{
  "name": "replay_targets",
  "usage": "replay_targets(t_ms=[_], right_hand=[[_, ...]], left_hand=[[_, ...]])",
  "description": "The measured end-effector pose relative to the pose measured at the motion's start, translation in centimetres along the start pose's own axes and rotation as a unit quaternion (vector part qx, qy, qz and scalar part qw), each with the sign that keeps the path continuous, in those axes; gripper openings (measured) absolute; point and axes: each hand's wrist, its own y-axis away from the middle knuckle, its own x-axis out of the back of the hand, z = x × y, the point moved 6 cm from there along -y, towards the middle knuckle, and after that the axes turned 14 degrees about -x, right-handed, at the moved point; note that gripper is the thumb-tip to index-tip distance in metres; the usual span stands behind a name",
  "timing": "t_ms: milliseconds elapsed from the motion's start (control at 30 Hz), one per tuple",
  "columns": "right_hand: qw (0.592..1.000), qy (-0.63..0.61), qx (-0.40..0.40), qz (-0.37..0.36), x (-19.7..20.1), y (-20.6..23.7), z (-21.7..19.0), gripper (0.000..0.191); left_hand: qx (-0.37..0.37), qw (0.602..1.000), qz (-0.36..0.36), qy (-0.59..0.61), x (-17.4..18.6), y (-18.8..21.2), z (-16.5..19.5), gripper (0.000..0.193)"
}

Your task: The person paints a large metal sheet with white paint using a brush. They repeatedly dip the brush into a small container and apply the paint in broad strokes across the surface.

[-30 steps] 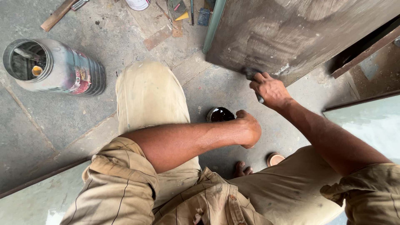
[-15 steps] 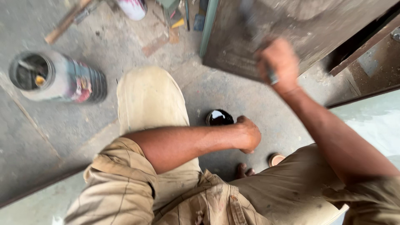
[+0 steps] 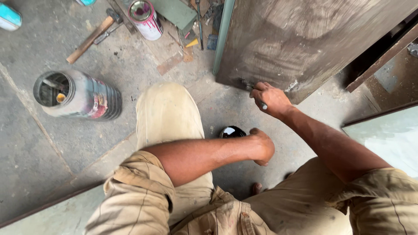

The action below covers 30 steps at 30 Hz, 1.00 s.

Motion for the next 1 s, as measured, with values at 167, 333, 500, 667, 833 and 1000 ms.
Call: replay_targets(t_ms=[167,333,500,667,833,1000], right_hand=[[0.996,-0.069,-0.006,0.064,0.9,0.3,-0.1,0.018],[0.999,-0.023,-0.020,0.028,-0.3,-0.1,-0.2,0.014],[0.996,-0.047,0.006,0.070,0.1,0.7,-0.2,0.019],[0.989,-0.035,-0.021,0.142,5.2,0.9,2.8,0.013],[0.921,0.024,-0.129,0.368,14.7,2.2,9.0,0.014],[0.914,-0.076,0.013,0.398,14.8,4.9,8.4,0.016]], left_hand=[[-0.023,0.998,0.046,0.044,0.8,-0.1,0.4,0.047],[0.007,0.999,-0.010,-0.032,0.3,-0.3,-0.1,0.036],[-0.012,0.999,0.019,0.033,0.4,0.0,0.0,0.049],[-0.001,1.000,0.023,0.011,0.3,1.0,-0.5,0.049],[-0.025,0.999,0.035,0.019,-0.7,1.3,0.0,0.050],[-0.049,0.997,0.037,0.037,-1.6,1.4,0.4,0.050]])
